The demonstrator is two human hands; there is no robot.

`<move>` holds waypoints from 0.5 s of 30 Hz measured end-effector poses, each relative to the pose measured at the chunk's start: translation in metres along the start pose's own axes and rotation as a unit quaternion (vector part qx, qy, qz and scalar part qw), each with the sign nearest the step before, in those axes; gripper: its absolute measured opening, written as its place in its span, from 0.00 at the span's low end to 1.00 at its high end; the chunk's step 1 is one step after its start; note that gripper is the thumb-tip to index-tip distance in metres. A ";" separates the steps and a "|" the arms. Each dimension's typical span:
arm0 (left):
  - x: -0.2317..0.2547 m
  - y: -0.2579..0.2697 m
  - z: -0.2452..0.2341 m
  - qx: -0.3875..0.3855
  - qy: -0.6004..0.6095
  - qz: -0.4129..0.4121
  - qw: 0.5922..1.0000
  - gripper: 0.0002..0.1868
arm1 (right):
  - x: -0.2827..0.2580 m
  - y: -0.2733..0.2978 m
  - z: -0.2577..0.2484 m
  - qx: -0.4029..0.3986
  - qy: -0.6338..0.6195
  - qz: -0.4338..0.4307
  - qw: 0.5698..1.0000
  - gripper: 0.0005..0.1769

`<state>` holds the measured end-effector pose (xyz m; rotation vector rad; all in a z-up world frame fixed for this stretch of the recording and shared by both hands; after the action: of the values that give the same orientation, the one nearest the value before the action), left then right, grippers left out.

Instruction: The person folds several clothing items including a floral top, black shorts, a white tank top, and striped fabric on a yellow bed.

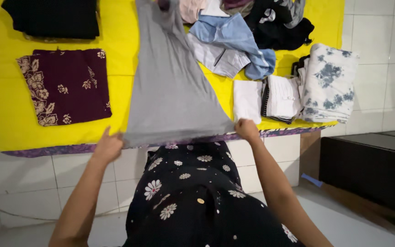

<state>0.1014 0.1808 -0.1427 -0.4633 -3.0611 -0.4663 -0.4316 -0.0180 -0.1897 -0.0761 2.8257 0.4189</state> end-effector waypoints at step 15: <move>-0.086 -0.156 0.095 0.292 0.423 -0.305 0.802 0.15 | -0.152 -0.153 0.055 -0.028 -0.201 -0.085 0.976 0.13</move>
<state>0.1419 0.0419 -0.2834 0.6138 -2.1865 0.2559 -0.2570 -0.1467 -0.2394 -0.2180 2.3884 0.4202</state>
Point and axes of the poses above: each hand's wrist, its own y-axis away from the middle knuckle, its own z-axis out of the palm, x = y × z, the point moved 7 cm from there along -y, towards the middle knuckle, and after that the axes turned 7 degrees about x, right-handed, at the moved point
